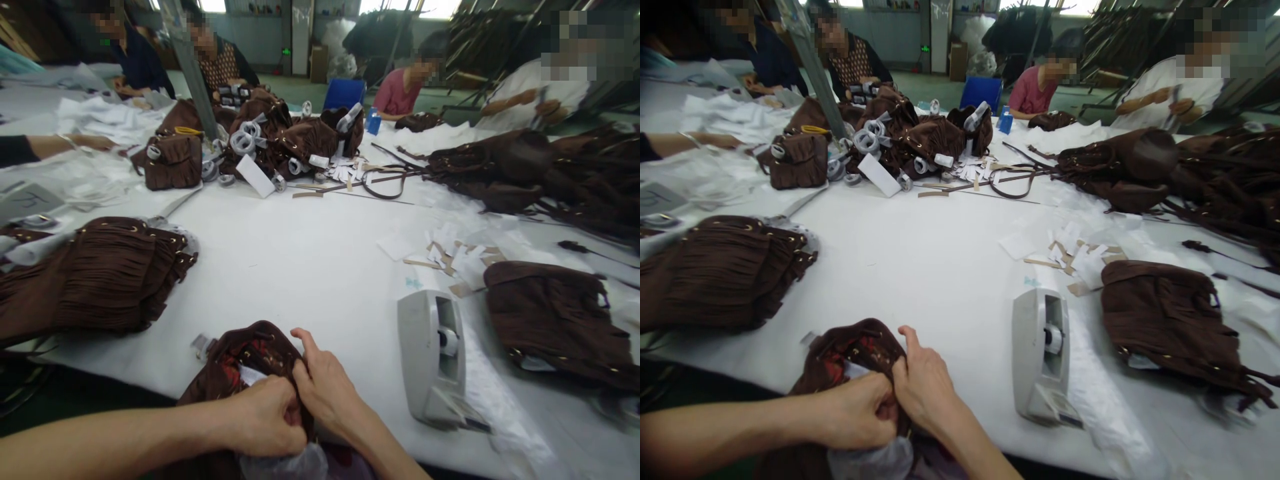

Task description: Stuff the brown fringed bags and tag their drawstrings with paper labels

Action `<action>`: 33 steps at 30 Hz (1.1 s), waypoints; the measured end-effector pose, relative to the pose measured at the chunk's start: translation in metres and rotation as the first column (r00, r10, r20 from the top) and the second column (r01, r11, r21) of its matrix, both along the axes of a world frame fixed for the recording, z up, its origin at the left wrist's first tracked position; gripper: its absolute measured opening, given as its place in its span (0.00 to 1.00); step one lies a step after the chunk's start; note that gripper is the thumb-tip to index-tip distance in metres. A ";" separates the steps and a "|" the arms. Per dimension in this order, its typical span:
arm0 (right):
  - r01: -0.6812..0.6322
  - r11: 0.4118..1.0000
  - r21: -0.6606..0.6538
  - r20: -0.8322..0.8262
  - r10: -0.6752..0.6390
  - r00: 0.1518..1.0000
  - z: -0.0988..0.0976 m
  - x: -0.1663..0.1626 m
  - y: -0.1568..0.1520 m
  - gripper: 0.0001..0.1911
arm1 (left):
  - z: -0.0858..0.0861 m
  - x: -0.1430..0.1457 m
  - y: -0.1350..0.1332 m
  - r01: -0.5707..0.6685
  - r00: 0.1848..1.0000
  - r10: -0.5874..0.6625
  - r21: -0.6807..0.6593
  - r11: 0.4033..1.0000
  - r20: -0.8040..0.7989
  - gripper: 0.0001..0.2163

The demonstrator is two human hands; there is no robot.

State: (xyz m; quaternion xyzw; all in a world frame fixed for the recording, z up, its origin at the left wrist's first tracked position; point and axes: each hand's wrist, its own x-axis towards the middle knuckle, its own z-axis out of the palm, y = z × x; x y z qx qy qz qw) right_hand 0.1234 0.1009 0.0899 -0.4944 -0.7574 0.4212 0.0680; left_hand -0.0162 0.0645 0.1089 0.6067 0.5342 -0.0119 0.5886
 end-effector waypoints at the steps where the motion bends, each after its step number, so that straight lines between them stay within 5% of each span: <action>1: -0.002 0.999 -0.040 -0.072 -0.001 0.997 -0.001 -0.001 0.000 0.23 | 0.000 0.001 0.001 0.005 0.999 -0.005 0.007 1.000 0.031 0.03; 7: 0.126 0.926 -0.356 -0.475 -0.296 0.828 -0.009 -0.005 -0.007 0.18 | -0.002 0.004 0.001 -0.045 0.981 0.045 -0.005 0.999 0.189 0.06; 13: 0.259 0.768 -0.586 -0.536 -0.607 0.587 -0.020 -0.012 -0.008 0.24 | -0.013 0.003 -0.004 -0.229 0.972 0.232 -0.058 0.972 0.049 0.02; 20: 0.392 0.744 -0.541 -0.506 -0.660 0.555 -0.015 -0.016 -0.001 0.20 | -0.008 -0.008 -0.009 -0.270 0.954 0.267 -0.001 0.963 0.133 0.05; 26: 0.460 0.715 -0.527 -0.484 -0.697 0.530 -0.024 -0.020 0.004 0.19 | 0.004 -0.021 -0.014 -0.166 0.970 0.116 0.240 0.956 0.213 0.09; 33: 0.451 0.729 -0.515 -0.466 -0.680 0.566 -0.036 -0.027 0.014 0.21 | 0.013 -0.028 -0.013 -0.045 0.970 -0.026 0.283 0.958 0.242 0.10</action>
